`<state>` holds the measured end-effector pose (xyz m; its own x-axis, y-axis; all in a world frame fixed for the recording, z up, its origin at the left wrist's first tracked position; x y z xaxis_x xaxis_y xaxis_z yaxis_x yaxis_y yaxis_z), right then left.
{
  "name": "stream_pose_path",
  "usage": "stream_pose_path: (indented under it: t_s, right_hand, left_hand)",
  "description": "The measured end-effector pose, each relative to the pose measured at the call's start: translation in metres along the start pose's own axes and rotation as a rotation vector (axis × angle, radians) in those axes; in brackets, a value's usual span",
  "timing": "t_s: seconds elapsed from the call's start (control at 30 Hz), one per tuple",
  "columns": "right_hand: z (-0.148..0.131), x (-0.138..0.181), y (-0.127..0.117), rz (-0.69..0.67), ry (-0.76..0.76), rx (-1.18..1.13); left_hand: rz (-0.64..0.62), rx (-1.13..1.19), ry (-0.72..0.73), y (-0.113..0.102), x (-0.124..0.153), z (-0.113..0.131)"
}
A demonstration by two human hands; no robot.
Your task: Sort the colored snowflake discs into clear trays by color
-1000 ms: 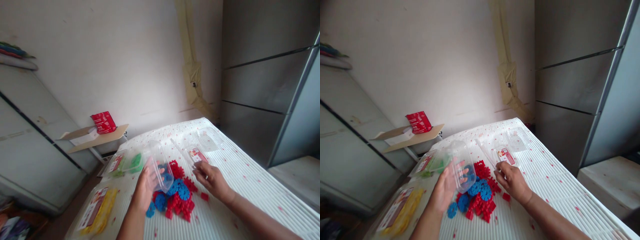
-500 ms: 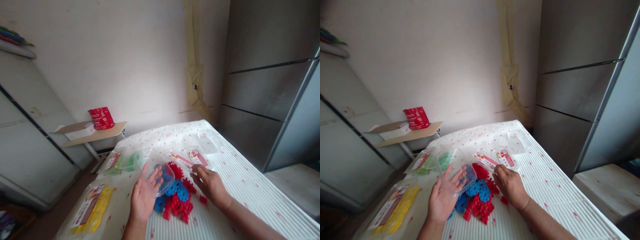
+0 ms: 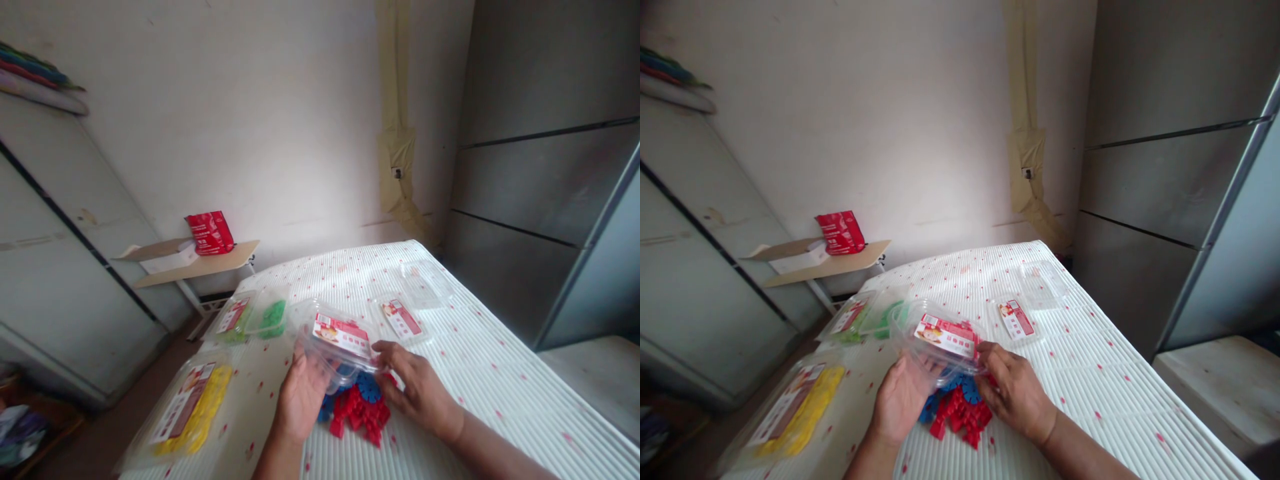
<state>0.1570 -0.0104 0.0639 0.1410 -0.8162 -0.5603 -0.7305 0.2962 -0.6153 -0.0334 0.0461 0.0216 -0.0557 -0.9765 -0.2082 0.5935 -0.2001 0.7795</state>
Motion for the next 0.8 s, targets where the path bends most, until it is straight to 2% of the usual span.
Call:
stream_pose_path:
  t_s: [0.3,0.57,0.7,0.8]
  right_hand:
    - [-0.023,0.002,-0.001,0.062,-0.166,0.217]
    - [-0.024,0.002,-0.003,0.147,-0.220,0.226]
    - [-0.016,-0.015,-0.015,0.199,-0.200,0.320]
    - [0.000,-0.043,-0.023,0.211,-0.168,0.486]
  left_hand:
    - [-0.035,-0.161,-0.010,0.005,0.008,-0.008]
    - [-0.086,-0.324,0.074,0.003,0.003,-0.007]
    - [-0.015,-0.442,0.196,0.007,-0.002,0.006]
    - [0.087,-0.614,0.322,0.003,-0.005,0.023]
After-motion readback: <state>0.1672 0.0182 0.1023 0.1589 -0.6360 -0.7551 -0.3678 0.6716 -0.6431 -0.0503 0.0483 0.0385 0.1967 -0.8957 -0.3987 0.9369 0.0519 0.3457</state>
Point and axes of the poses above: each hand's wrist, its own x-axis away from the middle knuckle, its own y-axis out of the palm, z = x × y, the point moved 5 cm from there along -x, towards the middle knuckle, and after that the axes turned 15 degrees about y, right-handed, at the moved point
